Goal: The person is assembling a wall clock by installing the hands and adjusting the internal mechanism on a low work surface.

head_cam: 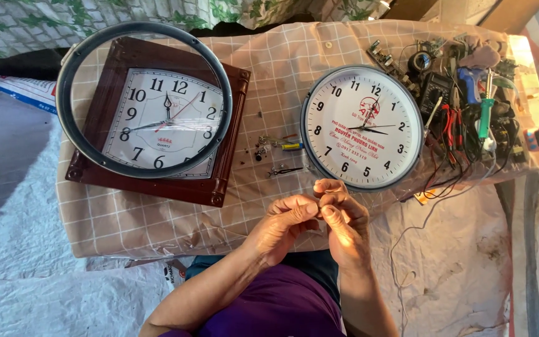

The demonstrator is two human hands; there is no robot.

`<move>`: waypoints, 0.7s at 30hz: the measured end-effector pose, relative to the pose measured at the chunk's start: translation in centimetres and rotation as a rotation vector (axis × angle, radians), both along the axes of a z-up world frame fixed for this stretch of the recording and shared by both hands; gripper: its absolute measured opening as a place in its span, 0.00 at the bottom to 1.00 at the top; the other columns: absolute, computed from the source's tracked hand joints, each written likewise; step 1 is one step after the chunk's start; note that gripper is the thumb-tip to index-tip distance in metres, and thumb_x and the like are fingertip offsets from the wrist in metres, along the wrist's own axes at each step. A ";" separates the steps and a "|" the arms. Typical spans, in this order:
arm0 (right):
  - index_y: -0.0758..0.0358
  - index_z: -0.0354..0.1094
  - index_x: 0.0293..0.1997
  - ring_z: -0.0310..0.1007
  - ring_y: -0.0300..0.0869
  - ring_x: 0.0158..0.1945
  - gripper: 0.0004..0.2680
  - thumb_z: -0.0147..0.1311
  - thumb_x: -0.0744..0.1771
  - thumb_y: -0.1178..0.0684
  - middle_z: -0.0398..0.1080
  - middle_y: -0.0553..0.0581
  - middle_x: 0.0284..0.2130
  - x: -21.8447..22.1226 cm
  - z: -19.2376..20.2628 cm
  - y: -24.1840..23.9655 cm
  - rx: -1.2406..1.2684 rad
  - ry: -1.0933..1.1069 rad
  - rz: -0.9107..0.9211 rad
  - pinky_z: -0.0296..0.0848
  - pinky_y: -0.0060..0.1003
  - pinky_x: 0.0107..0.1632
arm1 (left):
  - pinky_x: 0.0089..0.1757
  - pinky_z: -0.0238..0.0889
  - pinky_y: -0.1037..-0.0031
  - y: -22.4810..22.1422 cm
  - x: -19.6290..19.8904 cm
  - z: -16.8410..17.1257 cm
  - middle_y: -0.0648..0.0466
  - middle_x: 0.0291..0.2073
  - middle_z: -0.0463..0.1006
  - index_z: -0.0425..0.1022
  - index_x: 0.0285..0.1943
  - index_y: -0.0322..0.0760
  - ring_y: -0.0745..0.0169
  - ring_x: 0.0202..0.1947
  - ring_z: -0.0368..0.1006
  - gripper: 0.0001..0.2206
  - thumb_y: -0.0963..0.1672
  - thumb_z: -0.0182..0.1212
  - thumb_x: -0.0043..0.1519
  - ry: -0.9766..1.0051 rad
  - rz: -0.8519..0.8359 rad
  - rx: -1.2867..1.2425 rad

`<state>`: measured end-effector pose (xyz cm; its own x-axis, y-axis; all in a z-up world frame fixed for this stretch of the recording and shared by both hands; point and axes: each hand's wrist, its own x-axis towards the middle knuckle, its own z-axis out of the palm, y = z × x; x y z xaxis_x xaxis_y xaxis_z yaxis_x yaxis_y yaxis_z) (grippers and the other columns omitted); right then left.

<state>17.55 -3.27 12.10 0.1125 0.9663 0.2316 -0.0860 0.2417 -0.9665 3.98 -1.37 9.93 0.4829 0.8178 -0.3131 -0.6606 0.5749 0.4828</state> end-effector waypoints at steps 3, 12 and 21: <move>0.69 0.67 0.34 0.69 0.55 0.57 0.07 0.55 0.68 0.55 0.68 0.68 0.46 0.2 0.0 -0.1 0.015 -0.016 0.005 0.66 0.48 0.60 | 0.41 0.72 0.73 -0.1 0.0 0.5 0.48 0.29 0.78 0.79 0.30 0.31 0.61 0.31 0.78 0.08 0.41 0.67 0.63 -0.009 -0.013 -0.007; 0.70 0.68 0.34 0.70 0.55 0.58 0.06 0.59 0.66 0.57 0.68 0.69 0.46 0.9 -0.3 -0.9 0.008 -0.014 -0.057 0.67 0.44 0.58 | 0.40 0.70 0.76 -0.7 0.9 1.2 0.49 0.27 0.76 0.80 0.29 0.31 0.63 0.29 0.75 0.09 0.42 0.70 0.61 0.049 0.037 0.044; 0.69 0.64 0.36 0.69 0.56 0.59 0.06 0.55 0.68 0.57 0.65 0.69 0.47 0.2 -1.4 -1.3 -0.016 0.297 -0.027 0.71 0.40 0.52 | 0.38 0.68 0.79 -1.0 0.9 3.6 0.51 0.24 0.74 0.79 0.28 0.31 0.66 0.29 0.73 0.09 0.41 0.70 0.61 0.043 0.055 0.055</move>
<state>17.71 -4.60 10.66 0.1988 0.9653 0.1692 -0.3593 0.2324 -0.9038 4.87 -2.41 13.51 0.4241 0.8590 -0.2867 -0.6682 0.5105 0.5411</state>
